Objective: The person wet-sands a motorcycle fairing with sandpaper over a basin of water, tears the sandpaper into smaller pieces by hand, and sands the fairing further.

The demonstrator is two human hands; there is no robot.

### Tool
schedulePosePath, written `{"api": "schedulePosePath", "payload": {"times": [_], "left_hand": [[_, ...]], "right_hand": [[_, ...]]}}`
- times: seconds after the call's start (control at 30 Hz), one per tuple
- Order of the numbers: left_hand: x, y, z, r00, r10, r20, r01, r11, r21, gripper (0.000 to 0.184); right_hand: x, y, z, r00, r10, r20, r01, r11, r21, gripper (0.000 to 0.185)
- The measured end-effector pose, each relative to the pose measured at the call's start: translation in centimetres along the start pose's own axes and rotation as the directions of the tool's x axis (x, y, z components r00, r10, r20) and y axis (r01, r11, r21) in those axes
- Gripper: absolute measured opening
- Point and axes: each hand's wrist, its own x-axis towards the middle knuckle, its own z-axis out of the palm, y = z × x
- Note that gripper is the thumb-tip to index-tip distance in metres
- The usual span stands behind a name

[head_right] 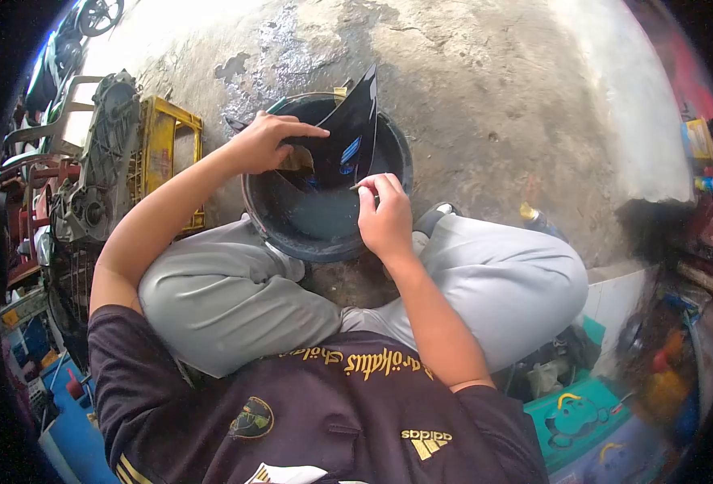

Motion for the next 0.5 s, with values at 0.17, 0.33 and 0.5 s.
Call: {"api": "schedulePosePath", "payload": {"times": [0.17,0.33,0.5], "left_hand": [[-0.3,-0.8,-2.2,0.994,-0.046,-0.102,0.043,0.999,-0.029,0.073],[-1.3,-0.5,-3.7,0.954,-0.289,-0.073,0.259,0.925,-0.276,0.069],[-2.1,-1.0,-2.2,0.976,-0.176,-0.125,0.114,0.911,-0.396,0.066]], "right_hand": [[0.4,0.3,0.5,0.999,-0.008,-0.033,0.008,1.000,-0.007,0.009],[0.5,-0.4,0.2,0.995,0.039,-0.093,-0.040,0.999,-0.001,0.012],[0.7,0.1,0.1,0.986,0.050,-0.161,-0.045,0.998,0.039,0.010]]}}
